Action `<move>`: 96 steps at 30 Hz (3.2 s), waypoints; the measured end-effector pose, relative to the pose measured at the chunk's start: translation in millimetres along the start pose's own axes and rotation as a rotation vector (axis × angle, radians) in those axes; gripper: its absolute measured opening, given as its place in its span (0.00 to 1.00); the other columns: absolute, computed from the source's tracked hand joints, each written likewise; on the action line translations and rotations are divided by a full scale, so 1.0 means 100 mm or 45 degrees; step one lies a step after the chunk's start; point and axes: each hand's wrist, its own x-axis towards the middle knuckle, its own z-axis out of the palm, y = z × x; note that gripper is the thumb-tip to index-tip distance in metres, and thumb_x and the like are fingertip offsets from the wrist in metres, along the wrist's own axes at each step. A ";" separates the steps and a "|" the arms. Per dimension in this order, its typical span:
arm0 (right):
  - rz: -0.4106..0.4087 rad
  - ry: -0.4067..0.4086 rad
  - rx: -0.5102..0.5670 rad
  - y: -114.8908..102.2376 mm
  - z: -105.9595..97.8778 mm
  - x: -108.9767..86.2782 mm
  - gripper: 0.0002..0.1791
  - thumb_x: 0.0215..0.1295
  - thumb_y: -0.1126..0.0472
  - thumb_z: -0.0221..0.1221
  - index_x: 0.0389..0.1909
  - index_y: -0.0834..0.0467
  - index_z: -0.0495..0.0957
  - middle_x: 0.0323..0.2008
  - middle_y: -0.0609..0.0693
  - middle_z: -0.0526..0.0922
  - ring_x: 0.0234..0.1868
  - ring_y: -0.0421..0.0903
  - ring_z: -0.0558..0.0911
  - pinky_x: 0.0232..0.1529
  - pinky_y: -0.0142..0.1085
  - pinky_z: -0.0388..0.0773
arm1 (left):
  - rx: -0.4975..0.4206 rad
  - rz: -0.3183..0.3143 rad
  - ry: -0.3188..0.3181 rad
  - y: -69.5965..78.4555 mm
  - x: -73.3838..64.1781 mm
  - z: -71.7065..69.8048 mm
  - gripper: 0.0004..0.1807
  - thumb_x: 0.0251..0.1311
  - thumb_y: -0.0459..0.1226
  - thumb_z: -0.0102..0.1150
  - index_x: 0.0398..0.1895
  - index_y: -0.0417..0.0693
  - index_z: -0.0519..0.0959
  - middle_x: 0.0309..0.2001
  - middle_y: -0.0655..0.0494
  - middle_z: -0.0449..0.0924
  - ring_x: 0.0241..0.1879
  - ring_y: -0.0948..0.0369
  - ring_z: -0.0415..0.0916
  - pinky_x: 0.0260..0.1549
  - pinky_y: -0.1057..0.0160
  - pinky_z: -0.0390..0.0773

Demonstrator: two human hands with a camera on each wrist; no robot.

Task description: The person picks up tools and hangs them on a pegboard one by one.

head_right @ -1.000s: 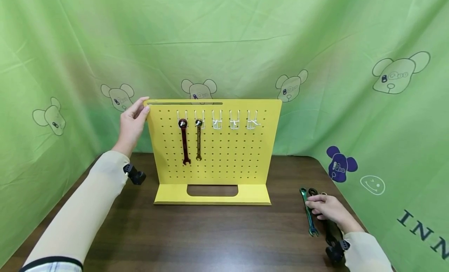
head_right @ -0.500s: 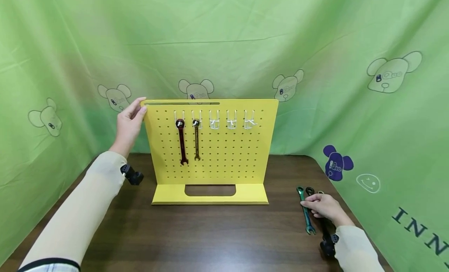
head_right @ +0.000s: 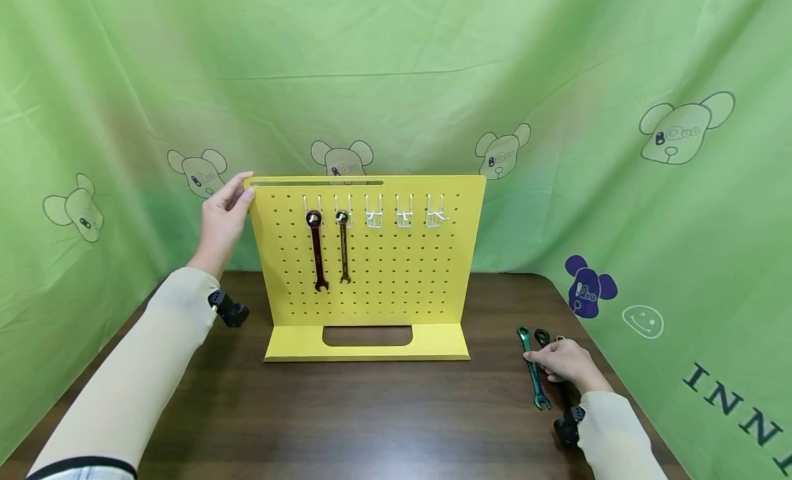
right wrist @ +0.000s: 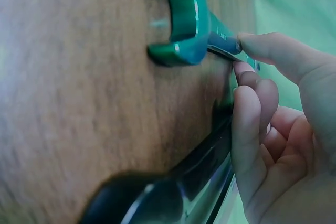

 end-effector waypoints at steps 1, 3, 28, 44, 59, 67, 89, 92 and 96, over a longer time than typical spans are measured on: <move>-0.002 0.000 0.005 0.00 0.00 0.00 0.23 0.63 0.52 0.67 0.14 0.54 0.70 0.16 0.43 0.70 0.21 0.39 0.74 0.24 0.29 0.78 | -0.003 0.000 0.002 0.00 0.00 0.00 0.18 0.72 0.41 0.57 0.63 0.58 0.80 0.52 0.50 0.80 0.45 0.63 0.75 0.44 0.70 0.76; -0.006 -0.005 0.021 0.00 0.00 0.00 0.22 0.63 0.52 0.67 0.14 0.54 0.70 0.16 0.43 0.70 0.21 0.39 0.74 0.24 0.29 0.78 | -0.008 0.004 0.005 -0.01 0.00 0.00 0.18 0.73 0.40 0.56 0.63 0.57 0.80 0.52 0.50 0.80 0.45 0.63 0.75 0.45 0.69 0.77; 0.003 -0.069 0.260 0.09 0.00 -0.02 0.14 0.69 0.56 0.61 0.25 0.59 0.79 0.16 0.41 0.69 0.21 0.35 0.69 0.26 0.27 0.75 | -0.014 -0.005 -0.001 0.00 0.00 0.00 0.18 0.72 0.40 0.57 0.63 0.58 0.80 0.53 0.51 0.80 0.46 0.63 0.75 0.46 0.68 0.77; -0.036 -0.027 0.221 0.03 -0.02 -0.08 0.24 0.71 0.53 0.60 0.45 0.74 0.80 0.30 0.48 0.83 0.32 0.41 0.81 0.32 0.35 0.82 | -0.028 0.020 0.006 -0.03 0.00 0.02 0.18 0.72 0.40 0.57 0.63 0.56 0.80 0.53 0.49 0.81 0.45 0.62 0.75 0.44 0.70 0.77; -0.317 -0.049 0.272 -0.47 -0.04 -0.11 0.17 0.73 0.58 0.60 0.45 0.72 0.78 0.30 0.52 0.83 0.30 0.43 0.82 0.36 0.39 0.84 | -0.015 0.033 0.020 -0.03 0.01 0.01 0.17 0.72 0.40 0.58 0.62 0.56 0.81 0.53 0.50 0.81 0.44 0.64 0.75 0.44 0.71 0.76; -0.428 -0.008 0.205 -0.89 -0.01 -0.15 0.18 0.72 0.55 0.61 0.44 0.69 0.80 0.29 0.54 0.81 0.31 0.46 0.82 0.35 0.38 0.84 | -0.029 0.026 0.010 -0.03 0.01 0.01 0.18 0.72 0.39 0.58 0.63 0.53 0.80 0.55 0.49 0.81 0.47 0.64 0.76 0.46 0.70 0.77; -0.671 -0.041 0.260 -2.05 0.45 -0.04 0.17 0.68 0.49 0.65 0.42 0.61 0.83 0.28 0.54 0.82 0.33 0.54 0.81 0.32 0.37 0.81 | -0.007 0.035 0.022 -0.02 0.01 0.02 0.17 0.72 0.39 0.58 0.62 0.54 0.81 0.52 0.49 0.81 0.45 0.64 0.75 0.44 0.71 0.76; -0.705 -0.055 0.300 -2.21 0.47 -0.04 0.19 0.69 0.49 0.64 0.43 0.62 0.83 0.28 0.54 0.82 0.34 0.58 0.81 0.35 0.42 0.82 | -0.013 0.031 0.021 -0.02 0.01 0.02 0.17 0.72 0.39 0.58 0.62 0.54 0.81 0.51 0.49 0.81 0.45 0.64 0.75 0.44 0.71 0.76; -0.757 -0.063 0.338 -2.39 0.50 -0.03 0.16 0.69 0.50 0.64 0.43 0.60 0.83 0.29 0.55 0.82 0.35 0.61 0.81 0.38 0.46 0.83 | -0.018 0.023 0.013 -0.02 0.02 0.02 0.18 0.72 0.39 0.58 0.62 0.54 0.80 0.53 0.48 0.80 0.47 0.63 0.75 0.47 0.69 0.77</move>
